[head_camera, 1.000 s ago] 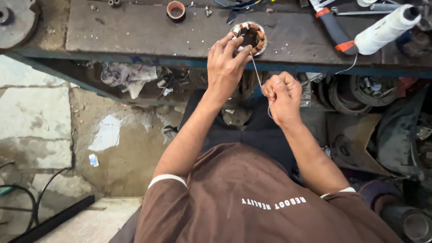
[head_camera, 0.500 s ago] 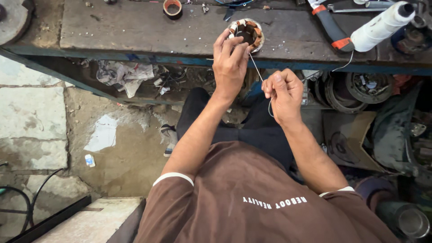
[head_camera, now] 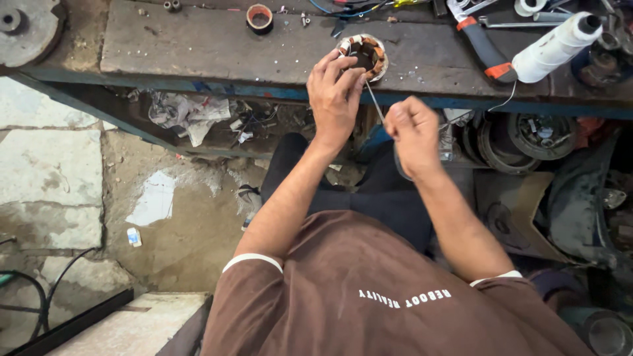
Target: The person winds white insulated wire around a motor stator core, threading it through slots and pulling it taut. The person repeatedly adjusts the wire path and tension by hand while seated at a cluttered workbench.
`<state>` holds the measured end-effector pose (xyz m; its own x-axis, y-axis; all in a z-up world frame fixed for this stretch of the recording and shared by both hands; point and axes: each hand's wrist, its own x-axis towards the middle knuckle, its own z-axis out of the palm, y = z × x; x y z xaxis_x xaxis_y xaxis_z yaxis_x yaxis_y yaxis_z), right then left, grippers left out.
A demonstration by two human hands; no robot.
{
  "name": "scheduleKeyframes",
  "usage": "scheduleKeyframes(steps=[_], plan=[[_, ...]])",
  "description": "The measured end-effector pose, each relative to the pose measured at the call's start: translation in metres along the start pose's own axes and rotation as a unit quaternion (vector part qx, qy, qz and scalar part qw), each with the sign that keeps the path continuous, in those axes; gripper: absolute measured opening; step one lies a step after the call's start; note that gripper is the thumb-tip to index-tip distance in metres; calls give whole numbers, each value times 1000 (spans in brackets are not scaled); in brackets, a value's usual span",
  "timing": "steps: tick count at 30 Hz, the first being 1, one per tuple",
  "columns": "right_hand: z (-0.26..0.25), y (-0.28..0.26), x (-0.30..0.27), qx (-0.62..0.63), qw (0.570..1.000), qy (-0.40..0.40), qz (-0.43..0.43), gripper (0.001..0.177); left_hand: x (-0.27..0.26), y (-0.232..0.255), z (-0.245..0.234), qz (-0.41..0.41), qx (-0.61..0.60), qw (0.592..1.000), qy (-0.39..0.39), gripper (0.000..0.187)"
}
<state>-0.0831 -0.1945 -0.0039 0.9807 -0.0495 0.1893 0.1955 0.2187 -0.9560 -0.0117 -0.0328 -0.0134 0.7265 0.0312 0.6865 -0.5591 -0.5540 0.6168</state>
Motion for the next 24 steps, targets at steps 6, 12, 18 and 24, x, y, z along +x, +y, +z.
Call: scheduleKeyframes(steps=[6,12,18,24], plan=[[6,12,-8,68,997,34,9,24,2,-3,-1,-9,8,1000,-14,11],[-6,2,-36,-211,973,6,-96,13,-27,16,-14,-19,-24,999,37,41],[-45,30,-79,-161,942,-96,278,17,-97,44,-35,78,-132,983,-100,50],[-118,24,-108,-244,900,-144,332,19,-115,22,-19,172,-92,897,-397,34]])
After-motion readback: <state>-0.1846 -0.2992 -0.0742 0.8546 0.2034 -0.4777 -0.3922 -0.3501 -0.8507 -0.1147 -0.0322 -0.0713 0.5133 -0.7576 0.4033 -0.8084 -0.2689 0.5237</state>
